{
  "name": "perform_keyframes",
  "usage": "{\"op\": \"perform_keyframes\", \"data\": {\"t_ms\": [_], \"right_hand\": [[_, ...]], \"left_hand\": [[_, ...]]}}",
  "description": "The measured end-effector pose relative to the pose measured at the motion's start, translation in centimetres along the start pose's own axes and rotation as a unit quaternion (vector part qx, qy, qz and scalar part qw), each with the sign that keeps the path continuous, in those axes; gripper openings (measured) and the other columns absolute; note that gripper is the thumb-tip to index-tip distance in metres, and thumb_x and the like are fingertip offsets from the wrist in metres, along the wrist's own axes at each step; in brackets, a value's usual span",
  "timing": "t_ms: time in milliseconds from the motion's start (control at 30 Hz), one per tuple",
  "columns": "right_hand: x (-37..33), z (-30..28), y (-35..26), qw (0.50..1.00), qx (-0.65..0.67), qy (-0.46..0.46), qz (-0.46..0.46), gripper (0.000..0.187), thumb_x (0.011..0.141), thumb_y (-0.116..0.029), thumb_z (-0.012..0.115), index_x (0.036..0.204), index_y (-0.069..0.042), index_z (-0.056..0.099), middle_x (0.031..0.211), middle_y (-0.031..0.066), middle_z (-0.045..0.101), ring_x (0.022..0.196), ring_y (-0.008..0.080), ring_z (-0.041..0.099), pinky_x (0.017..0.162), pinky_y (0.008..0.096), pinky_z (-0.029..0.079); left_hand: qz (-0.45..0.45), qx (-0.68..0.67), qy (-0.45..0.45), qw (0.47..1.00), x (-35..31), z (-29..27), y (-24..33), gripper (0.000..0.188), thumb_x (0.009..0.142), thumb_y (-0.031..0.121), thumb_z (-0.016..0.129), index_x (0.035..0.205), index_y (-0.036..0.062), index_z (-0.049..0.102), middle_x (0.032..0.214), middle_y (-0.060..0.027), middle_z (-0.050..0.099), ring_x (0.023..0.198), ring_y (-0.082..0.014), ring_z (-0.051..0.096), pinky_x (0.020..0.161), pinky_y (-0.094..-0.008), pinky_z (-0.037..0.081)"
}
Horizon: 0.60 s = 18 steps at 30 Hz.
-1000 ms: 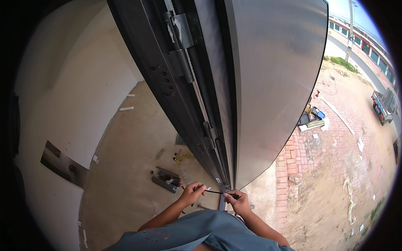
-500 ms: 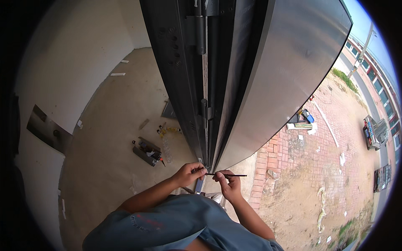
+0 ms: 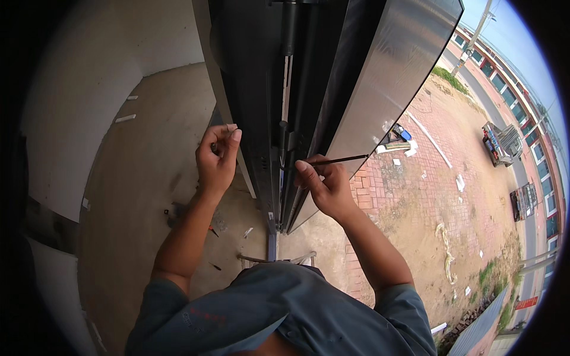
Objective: The person uses an Allen key to tighten screws on the edge of a large door or gate, working on the locking mechanism and frame. The person repeatedly inserts the tool into screw holes, turns it, and repositions the door slightly to access different fasteners.
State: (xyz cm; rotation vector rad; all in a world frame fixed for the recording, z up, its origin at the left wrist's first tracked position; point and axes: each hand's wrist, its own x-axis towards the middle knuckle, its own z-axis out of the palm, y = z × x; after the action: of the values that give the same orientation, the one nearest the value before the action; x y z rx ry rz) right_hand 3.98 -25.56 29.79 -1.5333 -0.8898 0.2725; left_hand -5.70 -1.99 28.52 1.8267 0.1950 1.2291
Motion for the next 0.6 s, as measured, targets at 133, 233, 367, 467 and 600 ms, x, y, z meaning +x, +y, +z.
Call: {"op": "perform_keyframes", "data": {"t_ms": [133, 233, 367, 467, 600], "right_hand": [[6.0, 1.2, -6.0, 0.996, 0.007, 0.070, -0.052, 0.041, 0.106, -0.034, 0.063, 0.089, 0.004, 0.068, 0.076, 0.0049, 0.066, 0.069, 0.0108, 0.064, 0.065, 0.0256, 0.050], [10.3, 2.9, -8.8, 0.989, 0.036, 0.113, -0.085, 0.040, 0.106, -0.036, 0.063, 0.096, 0.003, 0.064, 0.071, 0.0039, 0.065, 0.068, 0.0095, 0.062, 0.063, 0.0250, 0.049], [14.1, 4.8, -10.6, 0.981, -0.004, 0.162, -0.109, 0.040, 0.105, -0.039, 0.063, 0.095, 0.000, 0.065, 0.071, 0.0038, 0.065, 0.063, 0.0101, 0.060, 0.061, 0.0250, 0.049], [15.8, 4.3, -10.6, 0.974, -0.009, 0.182, -0.133, 0.040, 0.104, -0.037, 0.065, 0.094, 0.002, 0.065, 0.071, 0.0050, 0.064, 0.062, 0.0106, 0.060, 0.059, 0.0255, 0.047], [16.9, 4.0, -12.4, 0.972, -0.024, 0.213, -0.098, 0.041, 0.104, -0.037, 0.065, 0.092, 0.002, 0.064, 0.070, 0.0060, 0.064, 0.060, 0.0110, 0.058, 0.057, 0.0258, 0.045]], "left_hand": [[0.172, 0.118, 0.105, 0.972, 10.4, -0.4, 0.6, 0.048, 0.094, 0.041, 0.077, 0.125, 0.0054, 0.065, 0.085, -0.0006, 0.058, 0.074, -0.0106, 0.055, 0.063, -0.0263, 0.047], [0.286, 0.150, 0.149, 0.935, 15.2, 1.5, -0.1, 0.056, 0.093, 0.047, 0.075, 0.130, 0.0063, 0.062, 0.098, -0.0071, 0.061, 0.083, -0.0201, 0.065, 0.064, -0.0330, 0.055], [0.350, 0.088, 0.169, 0.917, 16.3, 3.3, -0.3, 0.048, 0.098, 0.038, 0.069, 0.133, 0.0053, 0.060, 0.104, -0.0105, 0.062, 0.086, -0.0258, 0.069, 0.066, -0.0360, 0.056], [0.343, 0.069, 0.166, 0.922, 15.7, 3.8, 0.0, 0.046, 0.098, 0.033, 0.069, 0.133, 0.0042, 0.061, 0.100, -0.0101, 0.063, 0.083, -0.0261, 0.070, 0.065, -0.0349, 0.056], [0.352, 0.043, 0.161, 0.921, 15.9, 3.6, -0.3, 0.046, 0.097, 0.029, 0.072, 0.134, 0.0038, 0.061, 0.098, -0.0107, 0.067, 0.083, -0.0267, 0.072, 0.065, -0.0339, 0.056]]}}
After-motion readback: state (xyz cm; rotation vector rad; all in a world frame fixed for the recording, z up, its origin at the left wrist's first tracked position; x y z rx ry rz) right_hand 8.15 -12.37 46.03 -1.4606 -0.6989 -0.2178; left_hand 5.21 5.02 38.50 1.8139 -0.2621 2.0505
